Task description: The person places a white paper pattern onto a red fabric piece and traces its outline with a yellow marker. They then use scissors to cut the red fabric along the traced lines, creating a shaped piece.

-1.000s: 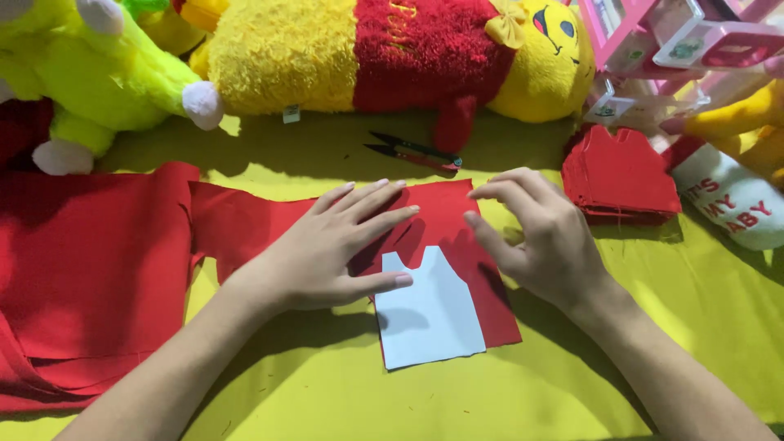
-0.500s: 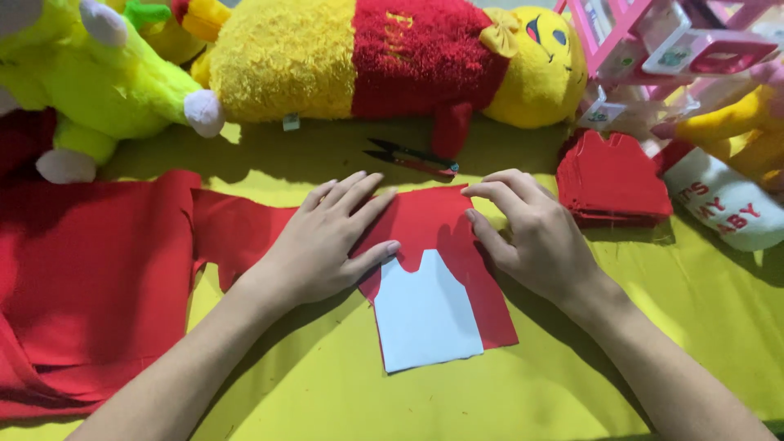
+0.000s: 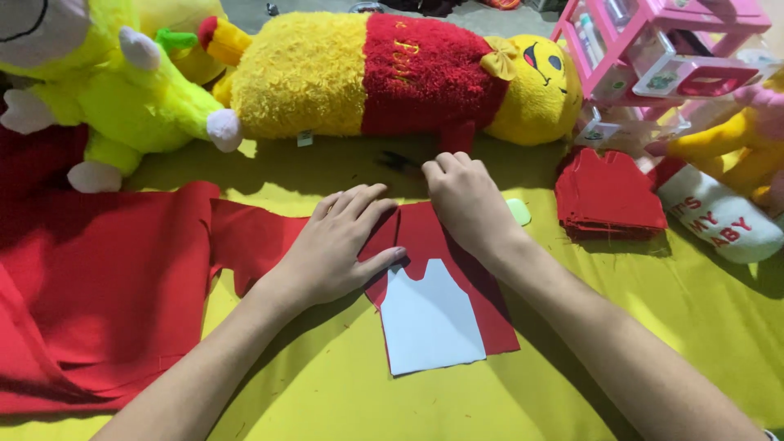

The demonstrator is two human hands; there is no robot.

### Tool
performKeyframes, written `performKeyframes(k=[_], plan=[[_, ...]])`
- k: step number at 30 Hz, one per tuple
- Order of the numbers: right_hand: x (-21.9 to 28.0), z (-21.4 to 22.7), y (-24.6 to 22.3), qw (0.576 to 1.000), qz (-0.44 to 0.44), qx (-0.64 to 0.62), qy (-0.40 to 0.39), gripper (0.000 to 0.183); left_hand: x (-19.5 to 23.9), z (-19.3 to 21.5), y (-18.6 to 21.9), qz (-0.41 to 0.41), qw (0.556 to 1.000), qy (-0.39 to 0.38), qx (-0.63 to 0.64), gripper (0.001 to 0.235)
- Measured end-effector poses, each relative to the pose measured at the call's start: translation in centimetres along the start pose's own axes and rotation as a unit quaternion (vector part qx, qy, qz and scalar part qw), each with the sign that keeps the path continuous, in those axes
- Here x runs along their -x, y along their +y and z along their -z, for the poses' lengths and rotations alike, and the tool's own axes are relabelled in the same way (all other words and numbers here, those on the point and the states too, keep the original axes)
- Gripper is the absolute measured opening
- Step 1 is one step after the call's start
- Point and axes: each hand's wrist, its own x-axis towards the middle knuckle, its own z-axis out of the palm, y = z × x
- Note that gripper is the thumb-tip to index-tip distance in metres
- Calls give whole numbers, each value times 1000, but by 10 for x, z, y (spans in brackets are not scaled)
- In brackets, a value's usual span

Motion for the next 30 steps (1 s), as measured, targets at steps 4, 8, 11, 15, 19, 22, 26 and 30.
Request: performKeyframes(k=[4,8,11,15,19,22,26,30], plan=[[11,42,2,997,-36,64,26,33,1,-3,0,-19,999,44,16,57],[40,126,-5,888,-253,-374,-83,31,5,3,15,-121,986,114,21,59],[51,177,-15,823,-350,-395,-211,36,7,5,29,-175,979,66,79,58],[67,208,-32,838,-321,-285,-335,40,9,-7,31,-169,981,30,93,68],[67,206,-38,785,-390,-276,-394,41,7,-7,33,-172,981,19,89,78],[67,203,-39,775,-393,-274,-412,37,9,-10,34,-168,983,28,68,74],[81,175,-38,679,-450,-503,-288,20,9,-4,39,-135,988,31,69,75],[83,178,-23,637,-450,-610,-140,14,-7,-11,45,-100,985,57,128,59]])
